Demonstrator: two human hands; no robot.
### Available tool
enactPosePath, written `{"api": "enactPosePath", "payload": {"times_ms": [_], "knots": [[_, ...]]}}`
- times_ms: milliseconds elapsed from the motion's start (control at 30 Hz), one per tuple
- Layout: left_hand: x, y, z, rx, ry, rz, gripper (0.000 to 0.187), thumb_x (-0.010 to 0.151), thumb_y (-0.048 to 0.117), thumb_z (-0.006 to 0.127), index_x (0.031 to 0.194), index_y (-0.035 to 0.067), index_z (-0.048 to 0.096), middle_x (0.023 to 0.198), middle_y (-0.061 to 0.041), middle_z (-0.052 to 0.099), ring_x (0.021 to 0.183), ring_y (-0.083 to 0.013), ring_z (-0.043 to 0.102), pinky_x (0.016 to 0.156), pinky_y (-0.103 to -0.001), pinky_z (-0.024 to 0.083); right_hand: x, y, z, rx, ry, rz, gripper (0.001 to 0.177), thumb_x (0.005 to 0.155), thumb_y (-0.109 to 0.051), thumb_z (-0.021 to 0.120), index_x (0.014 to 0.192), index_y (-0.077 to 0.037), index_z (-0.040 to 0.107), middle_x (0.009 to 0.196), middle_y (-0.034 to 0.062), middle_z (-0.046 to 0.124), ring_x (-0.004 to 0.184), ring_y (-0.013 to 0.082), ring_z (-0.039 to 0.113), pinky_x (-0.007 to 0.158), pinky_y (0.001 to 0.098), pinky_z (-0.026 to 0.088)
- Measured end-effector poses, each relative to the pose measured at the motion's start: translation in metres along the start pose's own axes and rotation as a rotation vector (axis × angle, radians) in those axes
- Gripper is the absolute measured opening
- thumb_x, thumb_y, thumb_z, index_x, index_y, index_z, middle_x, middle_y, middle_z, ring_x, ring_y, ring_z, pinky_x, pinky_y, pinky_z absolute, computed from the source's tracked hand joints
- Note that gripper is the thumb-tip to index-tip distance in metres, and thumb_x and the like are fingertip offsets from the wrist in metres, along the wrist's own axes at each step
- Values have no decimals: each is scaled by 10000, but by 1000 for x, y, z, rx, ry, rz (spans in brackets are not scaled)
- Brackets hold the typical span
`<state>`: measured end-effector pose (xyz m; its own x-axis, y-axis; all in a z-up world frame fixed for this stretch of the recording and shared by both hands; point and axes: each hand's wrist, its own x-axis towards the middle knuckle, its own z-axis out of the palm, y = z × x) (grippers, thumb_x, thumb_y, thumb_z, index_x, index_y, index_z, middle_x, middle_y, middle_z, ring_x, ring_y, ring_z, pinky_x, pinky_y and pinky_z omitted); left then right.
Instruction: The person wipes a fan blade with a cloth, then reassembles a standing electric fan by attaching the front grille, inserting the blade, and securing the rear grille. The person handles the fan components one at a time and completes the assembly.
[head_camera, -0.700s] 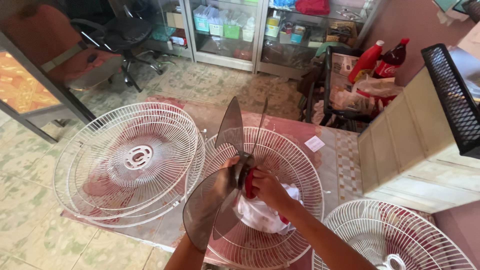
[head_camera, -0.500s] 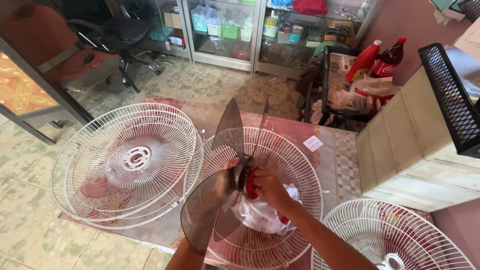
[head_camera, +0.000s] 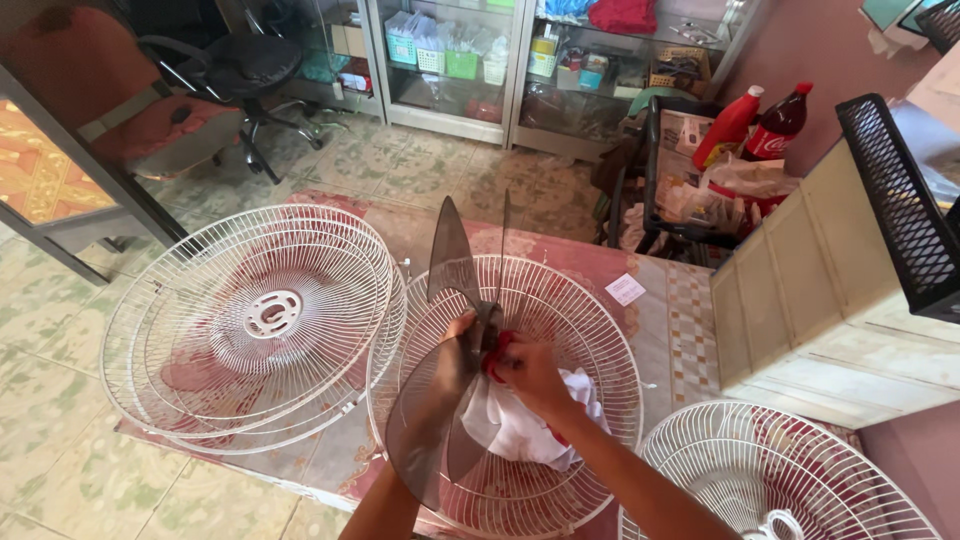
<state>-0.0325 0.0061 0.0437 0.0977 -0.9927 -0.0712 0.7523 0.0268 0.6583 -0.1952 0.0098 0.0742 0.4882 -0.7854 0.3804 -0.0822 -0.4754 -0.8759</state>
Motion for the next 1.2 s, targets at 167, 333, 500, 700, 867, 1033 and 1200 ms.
{"api": "enactPosePath", "payload": {"times_ms": [167, 333, 500, 700, 867, 1033, 1200], "knots": [[-37, 21, 33, 259, 106, -41, 405, 1024, 363, 447, 1056, 27, 671, 823, -81, 658, 709, -196, 584, 657, -351, 468, 6, 7, 12, 37, 79, 207, 54, 776, 41, 695, 805, 69, 731, 783, 106, 691, 677, 172, 642, 606, 324, 505], [-37, 29, 46, 196, 73, -30, 391, 1000, 349, 462, 1092, 25, 662, 848, -101, 670, 701, -210, 607, 617, -363, 486, 11, 10, 13, 117, 101, 433, 162, 824, 60, 624, 881, 20, 771, 785, 86, 739, 694, 144, 691, 648, 286, 555], [-33, 19, 36, 155, 26, -50, 400, 1009, 356, 475, 1047, -8, 634, 802, -97, 640, 693, -219, 597, 616, -390, 496, 14, 20, 8, 212, 25, 352, 230, 795, 119, 590, 944, 50, 751, 798, 88, 731, 705, 146, 673, 632, 307, 547], [-16, 10, 31, 53, 292, -93, 313, 990, 325, 566, 1053, 26, 633, 877, -79, 664, 792, -217, 632, 784, -360, 540, 13, 11, 0, -115, -21, 163, 183, 757, 30, 709, 937, 26, 741, 815, 85, 763, 750, 139, 733, 701, 283, 576], [-5, -2, 9, -72, 124, -51, 285, 1008, 298, 528, 1023, 38, 644, 905, -62, 661, 824, -209, 610, 821, -347, 501, 18, -1, -5, -12, -108, 291, 155, 767, -11, 700, 916, 25, 732, 757, 130, 747, 671, 184, 720, 619, 341, 577], [12, -20, -23, 20, -1, 21, 318, 1054, 277, 481, 1000, 13, 649, 882, -53, 635, 816, -185, 565, 823, -322, 476, 18, -9, -14, -221, -112, 182, 101, 833, -64, 703, 894, -1, 755, 741, 165, 725, 647, 242, 696, 596, 375, 542], [30, -31, -44, -48, -116, 50, 194, 1109, 191, 522, 1082, 31, 628, 957, -67, 601, 851, -212, 534, 787, -353, 450, 5, -34, -14, -372, 44, 49, 116, 793, -41, 745, 903, -6, 760, 780, 175, 712, 670, 301, 708, 602, 386, 532]]}}
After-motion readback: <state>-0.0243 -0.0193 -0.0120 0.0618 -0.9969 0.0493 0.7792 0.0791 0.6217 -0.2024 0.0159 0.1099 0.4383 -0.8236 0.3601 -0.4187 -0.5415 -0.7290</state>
